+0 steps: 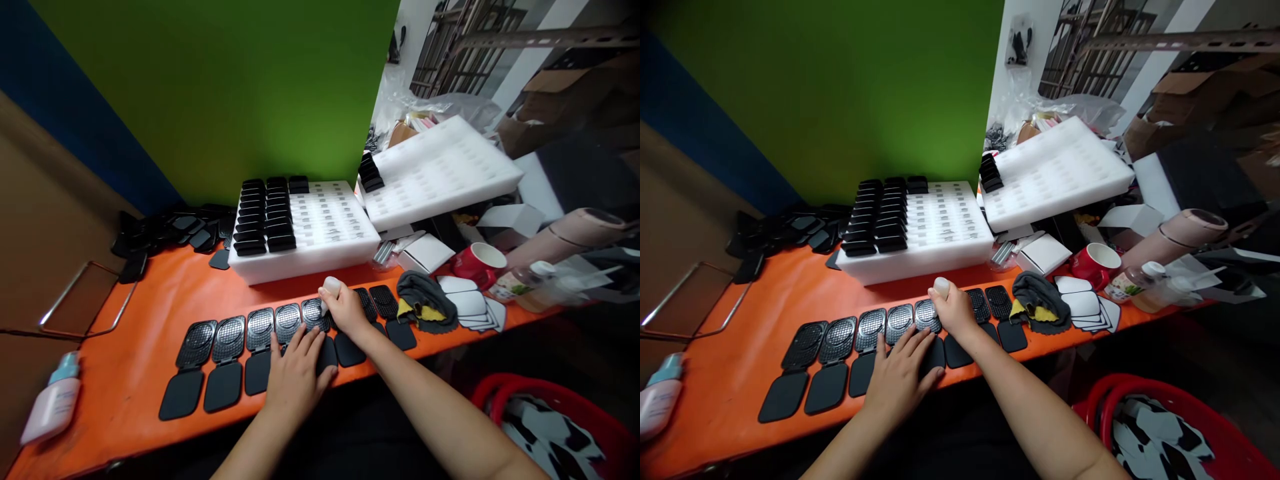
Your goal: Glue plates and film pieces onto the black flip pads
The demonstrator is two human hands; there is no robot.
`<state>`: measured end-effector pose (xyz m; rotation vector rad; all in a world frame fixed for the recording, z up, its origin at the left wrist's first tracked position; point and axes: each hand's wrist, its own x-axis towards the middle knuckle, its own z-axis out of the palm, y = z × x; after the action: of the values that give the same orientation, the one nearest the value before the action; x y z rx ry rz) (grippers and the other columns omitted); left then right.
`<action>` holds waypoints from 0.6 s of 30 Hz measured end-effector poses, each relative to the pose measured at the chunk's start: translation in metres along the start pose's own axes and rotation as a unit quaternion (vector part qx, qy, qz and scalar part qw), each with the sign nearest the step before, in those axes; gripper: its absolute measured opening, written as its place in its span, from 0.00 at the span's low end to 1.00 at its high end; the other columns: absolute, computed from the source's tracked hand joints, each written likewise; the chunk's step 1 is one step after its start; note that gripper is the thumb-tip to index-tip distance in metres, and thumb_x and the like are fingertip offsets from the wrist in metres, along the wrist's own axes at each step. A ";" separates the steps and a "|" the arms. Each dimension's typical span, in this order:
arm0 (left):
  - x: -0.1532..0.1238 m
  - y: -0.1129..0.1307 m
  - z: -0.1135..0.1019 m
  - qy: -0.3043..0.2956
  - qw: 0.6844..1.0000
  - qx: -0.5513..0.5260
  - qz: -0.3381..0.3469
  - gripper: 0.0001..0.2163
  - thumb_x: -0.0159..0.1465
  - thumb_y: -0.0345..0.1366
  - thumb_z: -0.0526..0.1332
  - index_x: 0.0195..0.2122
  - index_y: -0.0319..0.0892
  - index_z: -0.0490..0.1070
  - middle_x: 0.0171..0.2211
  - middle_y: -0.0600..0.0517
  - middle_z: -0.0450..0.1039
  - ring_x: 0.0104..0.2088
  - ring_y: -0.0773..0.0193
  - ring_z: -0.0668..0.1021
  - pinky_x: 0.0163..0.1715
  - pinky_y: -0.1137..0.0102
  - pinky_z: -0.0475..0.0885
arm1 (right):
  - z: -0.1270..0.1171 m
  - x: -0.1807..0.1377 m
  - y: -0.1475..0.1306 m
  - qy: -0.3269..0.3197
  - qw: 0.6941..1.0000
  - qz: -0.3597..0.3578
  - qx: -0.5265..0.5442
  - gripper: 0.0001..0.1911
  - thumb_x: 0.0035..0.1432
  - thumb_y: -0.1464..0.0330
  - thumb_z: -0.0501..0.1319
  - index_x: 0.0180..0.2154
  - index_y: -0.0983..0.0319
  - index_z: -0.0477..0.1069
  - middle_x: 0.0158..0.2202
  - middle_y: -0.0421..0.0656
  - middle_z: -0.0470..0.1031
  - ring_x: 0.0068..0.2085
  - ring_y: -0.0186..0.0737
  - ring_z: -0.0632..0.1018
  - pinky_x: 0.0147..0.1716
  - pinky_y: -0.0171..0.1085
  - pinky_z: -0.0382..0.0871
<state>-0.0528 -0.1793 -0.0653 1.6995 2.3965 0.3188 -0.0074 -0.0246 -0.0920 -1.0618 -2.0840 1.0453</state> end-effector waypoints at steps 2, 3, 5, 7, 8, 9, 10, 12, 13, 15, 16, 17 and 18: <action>0.001 0.000 -0.002 -0.004 1.000 0.004 -0.002 0.21 0.58 0.47 0.54 0.53 0.49 0.62 0.55 0.52 0.63 0.58 0.52 0.59 0.55 0.41 0.32 | -0.001 0.003 -0.002 -0.001 1.000 -0.015 -0.016 0.14 0.53 0.57 0.56 0.31 0.62 0.70 0.27 0.45 0.75 0.30 0.42 0.75 0.29 0.36 0.65; 0.002 0.000 -0.003 -0.006 1.000 0.006 -0.002 0.21 0.58 0.47 0.54 0.52 0.49 0.63 0.55 0.52 0.63 0.58 0.52 0.59 0.55 0.42 0.32 | -0.002 0.005 -0.001 0.001 1.000 -0.016 -0.011 0.14 0.53 0.57 0.57 0.31 0.62 0.70 0.27 0.45 0.75 0.30 0.42 0.75 0.29 0.37 0.65; 0.002 -0.001 -0.003 -0.006 1.000 0.010 0.003 0.21 0.58 0.48 0.54 0.52 0.49 0.63 0.55 0.52 0.64 0.58 0.51 0.59 0.55 0.42 0.32 | -0.002 0.011 0.001 0.004 0.999 0.007 0.034 0.14 0.52 0.57 0.57 0.30 0.62 0.70 0.27 0.45 0.76 0.30 0.42 0.75 0.29 0.37 0.66; 0.003 -0.002 -0.001 0.000 1.000 0.014 0.013 0.22 0.58 0.50 0.53 0.53 0.50 0.62 0.55 0.52 0.63 0.59 0.51 0.57 0.55 0.42 0.32 | -0.003 0.018 0.007 0.005 0.995 0.038 0.095 0.15 0.53 0.57 0.56 0.30 0.63 0.70 0.28 0.45 0.76 0.28 0.41 0.76 0.27 0.36 0.67; 0.004 -0.002 0.001 0.004 1.000 0.016 0.020 0.23 0.58 0.51 0.52 0.53 0.50 0.61 0.56 0.52 0.62 0.59 0.50 0.56 0.55 0.42 0.33 | -0.003 0.022 0.009 0.005 0.992 0.050 0.117 0.16 0.54 0.56 0.55 0.31 0.63 0.70 0.28 0.45 0.77 0.26 0.40 0.76 0.26 0.35 0.67; 0.005 -0.001 0.004 0.008 0.999 0.017 0.029 0.24 0.59 0.52 0.51 0.54 0.50 0.60 0.57 0.52 0.60 0.59 0.50 0.55 0.55 0.42 0.33 | -0.004 0.026 0.012 0.005 0.990 0.058 0.129 0.18 0.55 0.55 0.53 0.31 0.64 0.70 0.28 0.46 0.77 0.25 0.39 0.75 0.24 0.34 0.67; 0.006 0.001 0.006 0.010 0.999 0.016 0.039 0.25 0.59 0.52 0.50 0.55 0.50 0.58 0.59 0.53 0.57 0.60 0.50 0.54 0.55 0.42 0.34 | -0.005 0.029 0.015 0.007 0.990 0.061 0.131 0.19 0.56 0.55 0.52 0.32 0.64 0.70 0.29 0.46 0.77 0.24 0.38 0.75 0.24 0.34 0.67; 0.009 0.006 0.012 0.007 0.998 0.011 0.063 0.27 0.59 0.53 0.49 0.58 0.50 0.54 0.60 0.53 0.53 0.60 0.50 0.53 0.55 0.42 0.35 | -0.006 0.033 0.018 0.013 0.991 0.058 0.123 0.20 0.56 0.54 0.52 0.33 0.65 0.70 0.29 0.47 0.77 0.25 0.38 0.76 0.24 0.34 0.67; 0.011 0.010 0.014 0.003 0.997 0.008 0.076 0.27 0.59 0.53 0.49 0.59 0.49 0.52 0.61 0.53 0.53 0.60 0.50 0.52 0.55 0.42 0.35 | -0.006 0.034 0.019 0.015 0.991 0.057 0.119 0.20 0.55 0.55 0.52 0.33 0.65 0.70 0.30 0.47 0.77 0.26 0.39 0.76 0.25 0.34 0.67; 0.015 0.016 0.018 -0.006 0.996 0.004 0.094 0.28 0.60 0.52 0.48 0.59 0.47 0.52 0.60 0.52 0.54 0.60 0.50 0.52 0.55 0.42 0.35 | -0.007 0.034 0.019 0.017 0.993 0.051 0.105 0.18 0.54 0.55 0.54 0.33 0.64 0.70 0.29 0.46 0.77 0.28 0.40 0.76 0.27 0.35 0.67; 0.018 0.018 0.019 -0.008 0.995 0.003 0.098 0.28 0.60 0.52 0.48 0.59 0.46 0.53 0.60 0.51 0.55 0.60 0.50 0.52 0.55 0.42 0.35 | -0.006 0.033 0.018 0.015 0.994 0.047 0.098 0.17 0.54 0.56 0.55 0.32 0.63 0.70 0.29 0.45 0.77 0.29 0.41 0.76 0.28 0.35 0.67; 0.020 0.020 0.020 -0.009 0.995 0.002 0.099 0.27 0.60 0.52 0.48 0.58 0.46 0.54 0.59 0.51 0.56 0.60 0.51 0.52 0.55 0.42 0.35 | -0.006 0.033 0.016 0.014 0.995 0.044 0.090 0.16 0.53 0.57 0.56 0.31 0.63 0.70 0.28 0.45 0.77 0.30 0.41 0.76 0.29 0.35 0.67; 0.021 0.021 0.020 -0.009 0.995 0.001 0.097 0.27 0.60 0.51 0.48 0.58 0.45 0.54 0.59 0.51 0.57 0.60 0.51 0.53 0.55 0.42 0.35 | -0.007 0.032 0.015 0.012 0.996 0.040 0.084 0.15 0.52 0.57 0.57 0.30 0.62 0.70 0.28 0.45 0.76 0.31 0.42 0.76 0.30 0.36 0.67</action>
<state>-0.0355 -0.1514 -0.0796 1.9319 2.2243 0.3269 -0.0134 0.0108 -0.0966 -1.0757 -1.9091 1.2180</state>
